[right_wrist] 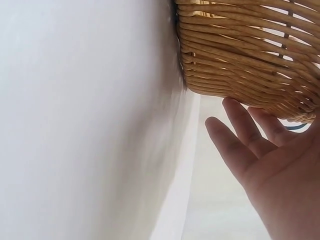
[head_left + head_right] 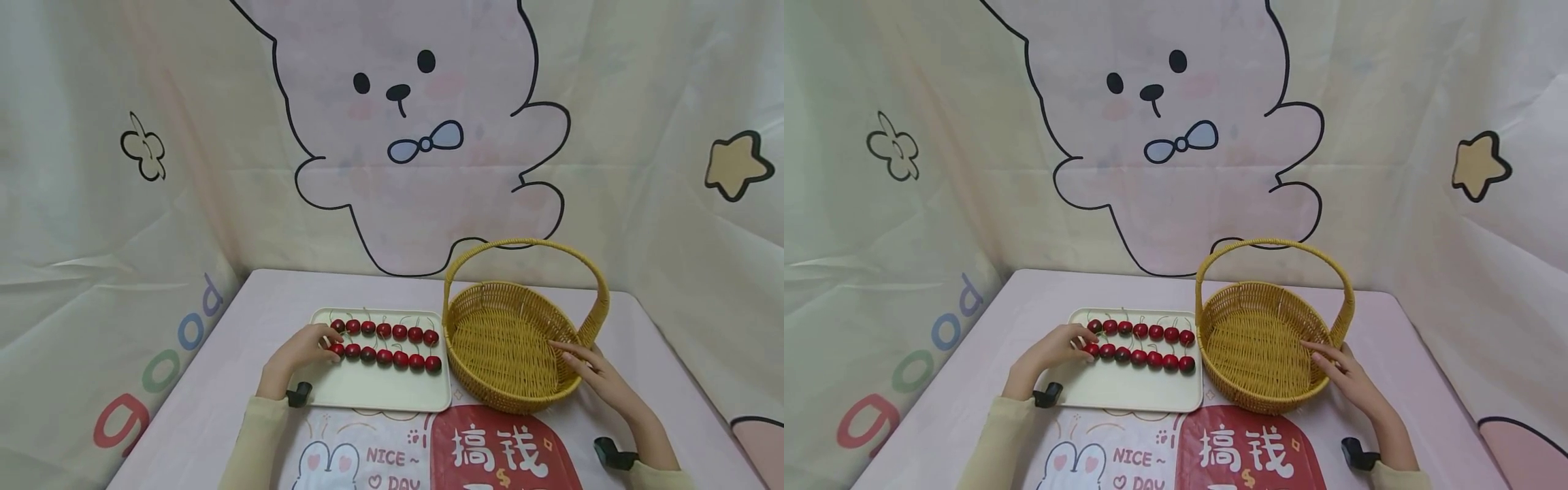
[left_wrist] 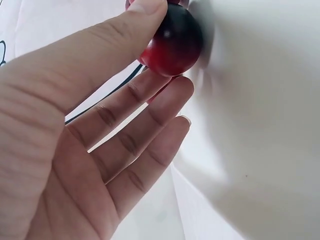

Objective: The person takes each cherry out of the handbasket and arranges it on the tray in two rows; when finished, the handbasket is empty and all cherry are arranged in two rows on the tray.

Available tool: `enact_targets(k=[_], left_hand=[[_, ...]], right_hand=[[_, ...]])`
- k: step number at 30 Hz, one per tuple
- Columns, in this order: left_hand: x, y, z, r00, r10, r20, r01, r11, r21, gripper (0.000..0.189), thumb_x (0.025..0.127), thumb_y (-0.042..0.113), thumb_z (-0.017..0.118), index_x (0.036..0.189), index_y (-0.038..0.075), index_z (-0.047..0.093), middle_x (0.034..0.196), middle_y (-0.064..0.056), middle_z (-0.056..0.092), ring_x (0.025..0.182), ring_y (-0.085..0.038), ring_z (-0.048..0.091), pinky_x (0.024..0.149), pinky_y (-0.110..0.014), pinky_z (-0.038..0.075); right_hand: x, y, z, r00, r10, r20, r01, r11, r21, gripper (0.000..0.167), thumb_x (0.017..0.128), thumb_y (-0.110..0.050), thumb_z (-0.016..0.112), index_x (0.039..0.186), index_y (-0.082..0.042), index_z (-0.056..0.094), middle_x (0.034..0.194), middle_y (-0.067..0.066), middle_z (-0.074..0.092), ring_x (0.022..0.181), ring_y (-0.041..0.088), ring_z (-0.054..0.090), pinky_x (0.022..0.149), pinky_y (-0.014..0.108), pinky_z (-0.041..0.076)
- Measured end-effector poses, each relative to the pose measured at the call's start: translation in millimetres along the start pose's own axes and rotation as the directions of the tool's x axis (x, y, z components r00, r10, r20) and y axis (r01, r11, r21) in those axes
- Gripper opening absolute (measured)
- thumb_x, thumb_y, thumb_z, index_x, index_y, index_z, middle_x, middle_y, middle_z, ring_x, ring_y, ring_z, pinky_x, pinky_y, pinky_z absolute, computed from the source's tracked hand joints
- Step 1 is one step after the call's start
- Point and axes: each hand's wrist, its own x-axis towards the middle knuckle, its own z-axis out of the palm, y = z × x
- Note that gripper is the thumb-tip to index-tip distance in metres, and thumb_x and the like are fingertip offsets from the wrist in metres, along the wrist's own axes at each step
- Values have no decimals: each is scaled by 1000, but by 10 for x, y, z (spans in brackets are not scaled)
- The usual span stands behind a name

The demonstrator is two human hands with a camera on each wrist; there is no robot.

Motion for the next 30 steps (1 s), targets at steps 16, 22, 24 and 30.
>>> enact_targets(k=[16,22,24,30], left_hand=[[-10,-15,-72,998,-42,-40,42,999,1,28,78,19,74,104,8,69,101,-6,66,84,-21,59,69,-32,46],[-35,-34,-114,995,4,-98,0,999,39,30,83,22,70,107,6,67,104,-9,66,88,-25,60,75,-37,48],[-49,-37,-128,992,0,-125,6,999,51,31,82,24,70,107,6,67,104,-9,66,89,-26,60,76,-38,48],[-121,-97,-162,976,-18,-216,37,996,85,34,82,30,70,109,10,67,105,-6,65,96,-25,59,82,-43,47]], right_hand=[[27,-30,-57,998,-27,-55,20,992,-124,34,98,-22,47,127,-8,56,140,32,25,122,53,27,81,72,30],[-29,-52,-116,993,-42,-113,22,985,-173,29,96,-22,51,119,-9,62,137,24,32,128,32,32,82,70,32],[-52,-59,-137,989,-52,-142,24,980,-196,28,95,-22,53,117,-9,63,136,21,35,128,7,32,88,63,36],[-121,-23,-221,942,-134,-308,62,971,-231,21,91,-16,59,107,-6,68,133,-14,42,113,-22,27,86,7,32]])
